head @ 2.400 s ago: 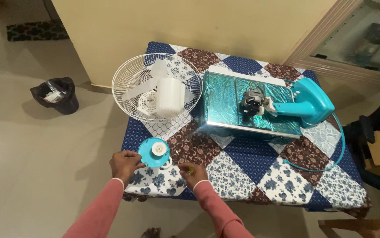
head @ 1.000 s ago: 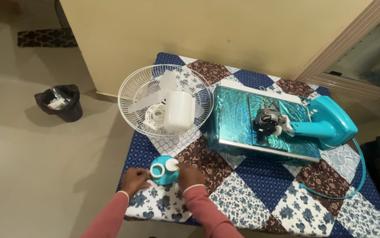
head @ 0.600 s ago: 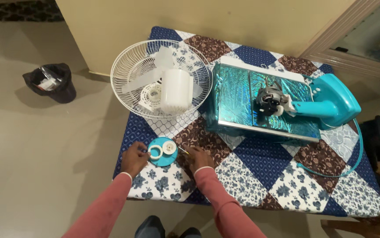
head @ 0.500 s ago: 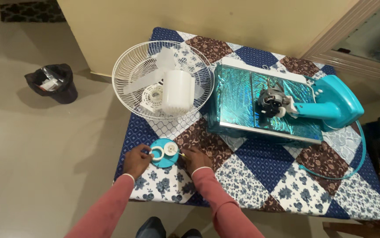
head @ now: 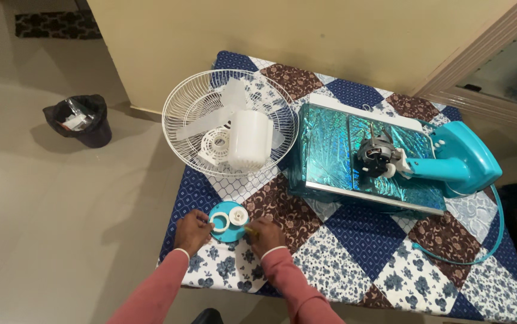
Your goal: The person uses a screwdriver to tighten screws on a small electric motor mounted on a teal base. They then move a white fan cage and a blue fan blade to the side, and continue adjusting the motor assembly with the screwdriver.
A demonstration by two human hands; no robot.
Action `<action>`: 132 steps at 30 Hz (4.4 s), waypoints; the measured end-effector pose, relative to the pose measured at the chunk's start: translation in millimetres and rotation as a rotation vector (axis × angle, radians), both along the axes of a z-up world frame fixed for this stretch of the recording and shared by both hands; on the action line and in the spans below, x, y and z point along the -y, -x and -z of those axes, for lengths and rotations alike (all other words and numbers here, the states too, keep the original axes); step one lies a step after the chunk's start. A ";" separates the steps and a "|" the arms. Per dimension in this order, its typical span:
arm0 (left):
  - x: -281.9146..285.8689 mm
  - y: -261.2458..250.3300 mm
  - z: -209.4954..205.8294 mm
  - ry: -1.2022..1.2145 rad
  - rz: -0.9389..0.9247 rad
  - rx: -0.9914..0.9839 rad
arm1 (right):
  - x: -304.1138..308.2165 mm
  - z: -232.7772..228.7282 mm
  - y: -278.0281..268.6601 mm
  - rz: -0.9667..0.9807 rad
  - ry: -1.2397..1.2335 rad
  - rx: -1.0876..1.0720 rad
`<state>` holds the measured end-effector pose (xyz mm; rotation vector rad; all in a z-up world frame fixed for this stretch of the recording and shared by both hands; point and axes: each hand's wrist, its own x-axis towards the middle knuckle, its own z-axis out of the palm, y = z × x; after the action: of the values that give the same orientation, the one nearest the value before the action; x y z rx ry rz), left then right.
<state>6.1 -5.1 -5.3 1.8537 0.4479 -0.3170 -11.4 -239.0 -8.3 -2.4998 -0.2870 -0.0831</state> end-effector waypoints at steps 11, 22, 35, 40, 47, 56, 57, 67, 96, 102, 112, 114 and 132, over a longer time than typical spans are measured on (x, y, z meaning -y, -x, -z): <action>-9.6 0.1 7.9 0.041 -0.055 -0.045 | -2.3 4.5 7.9 -0.004 -0.116 0.003; 5.8 -18.6 -74.3 0.088 0.030 0.063 | 94.8 -34.6 30.6 0.335 -0.135 0.099; 128.5 -17.3 -174.3 0.146 0.197 0.182 | 150.9 -128.1 50.6 0.340 -0.187 0.190; 192.2 -8.1 -189.3 0.113 0.182 0.245 | 220.6 -143.5 64.2 0.323 -0.229 0.216; 285.4 18.9 -198.2 0.152 0.181 0.270 | 325.8 -170.9 89.1 0.388 -0.252 0.146; 342.7 45.2 -210.9 0.116 0.231 0.236 | 397.6 -171.0 106.4 0.480 -0.245 0.151; 346.5 45.1 -212.6 0.120 0.232 0.228 | 402.1 -171.6 105.9 0.465 -0.208 0.194; 378.3 21.5 -206.7 0.057 0.210 0.231 | 431.9 -169.3 94.6 0.427 -0.412 0.069; 395.5 -134.3 -190.9 -0.831 0.912 0.652 | 448.5 -185.1 -106.9 0.288 0.042 0.000; 402.5 -126.9 -184.4 -0.707 0.801 0.603 | 459.5 -181.0 -113.2 0.051 0.162 0.177; 415.2 -127.9 -213.3 -0.732 0.727 0.555 | 475.0 -179.7 -128.9 -0.171 0.279 0.274; 413.8 -126.0 -225.7 -0.701 0.753 0.513 | 475.5 -171.9 -130.7 -0.163 0.295 0.265; 437.6 -166.1 -287.1 -0.799 1.006 0.229 | 500.8 -220.6 -150.5 0.017 0.226 -0.135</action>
<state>172.2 -442.7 281.8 2.7600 -0.6684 -0.6397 139.1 -739.8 212.3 -2.7162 -0.2305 0.1170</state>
